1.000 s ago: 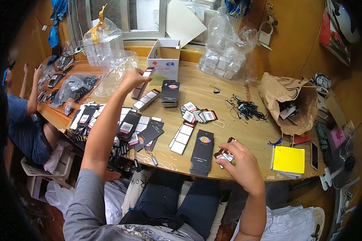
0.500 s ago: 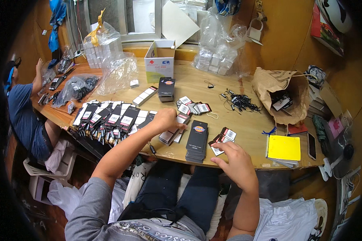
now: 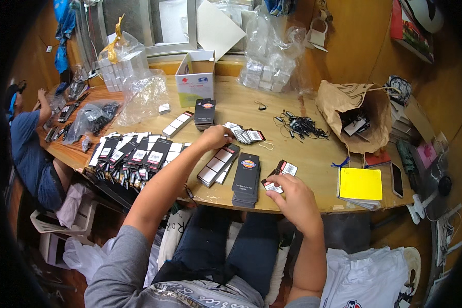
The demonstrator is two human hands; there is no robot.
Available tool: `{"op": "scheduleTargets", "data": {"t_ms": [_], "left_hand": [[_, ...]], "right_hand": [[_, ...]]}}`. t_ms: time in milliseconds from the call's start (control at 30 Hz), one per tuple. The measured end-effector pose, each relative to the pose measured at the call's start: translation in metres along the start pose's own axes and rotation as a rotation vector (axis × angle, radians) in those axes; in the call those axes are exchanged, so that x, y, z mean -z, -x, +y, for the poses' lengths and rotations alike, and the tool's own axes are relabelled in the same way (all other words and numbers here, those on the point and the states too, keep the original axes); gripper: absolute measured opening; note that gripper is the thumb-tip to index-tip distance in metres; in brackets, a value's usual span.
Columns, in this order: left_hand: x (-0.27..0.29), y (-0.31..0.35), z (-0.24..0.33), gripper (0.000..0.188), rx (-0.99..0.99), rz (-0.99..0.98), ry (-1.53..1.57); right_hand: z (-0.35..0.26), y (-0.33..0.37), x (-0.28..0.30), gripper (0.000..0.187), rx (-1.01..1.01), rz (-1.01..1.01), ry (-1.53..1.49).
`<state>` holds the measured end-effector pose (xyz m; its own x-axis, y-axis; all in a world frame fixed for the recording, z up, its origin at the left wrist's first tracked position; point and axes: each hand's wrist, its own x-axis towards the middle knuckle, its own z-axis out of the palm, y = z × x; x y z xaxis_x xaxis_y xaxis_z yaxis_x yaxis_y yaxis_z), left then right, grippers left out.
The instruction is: The person attaches small tags to rectangular cards using a plastic fastener, then places the completed items into a cardboard box. The person also moves a yellow notepad and a brown paper bag on the table.
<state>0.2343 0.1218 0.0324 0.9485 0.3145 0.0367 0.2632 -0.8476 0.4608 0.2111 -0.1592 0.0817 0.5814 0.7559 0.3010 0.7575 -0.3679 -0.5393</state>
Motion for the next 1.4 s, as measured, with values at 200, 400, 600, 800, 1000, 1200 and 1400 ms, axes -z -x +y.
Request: {"op": "scheduleTargets", "data": {"t_ms": [200,400,600,800,1000,1200,1400], "left_hand": [[0.024,0.008,-0.015,0.072,-0.206,-0.509,0.191],[0.03,0.022,-0.015,0.087,-0.264,-0.437,-0.076],[0.029,0.035,-0.021,0.089,-0.297,-0.286,-0.033],[0.022,0.042,-0.027,0.088,-0.389,-0.097,-0.054],[0.021,0.049,-0.021,0.067,-0.431,0.082,0.115],[0.028,0.063,0.007,0.036,-0.15,0.119,0.937],[0.025,0.094,0.039,0.024,-0.084,0.2,1.018]], "right_hand": [[0.009,-0.033,0.001,0.043,-0.092,-0.183,-0.079],[0.024,-0.094,-0.035,0.083,0.022,-0.362,0.204],[0.011,-0.11,-0.046,0.091,-0.141,-0.539,0.391],[0.01,-0.109,-0.047,0.087,-0.164,-0.54,0.379],[0.001,-0.105,-0.045,0.086,-0.157,-0.447,0.44],[0.03,-0.101,-0.034,0.062,-0.036,-0.172,-0.08],[-0.006,-0.08,-0.003,0.034,-0.072,-0.112,-0.712]]}}
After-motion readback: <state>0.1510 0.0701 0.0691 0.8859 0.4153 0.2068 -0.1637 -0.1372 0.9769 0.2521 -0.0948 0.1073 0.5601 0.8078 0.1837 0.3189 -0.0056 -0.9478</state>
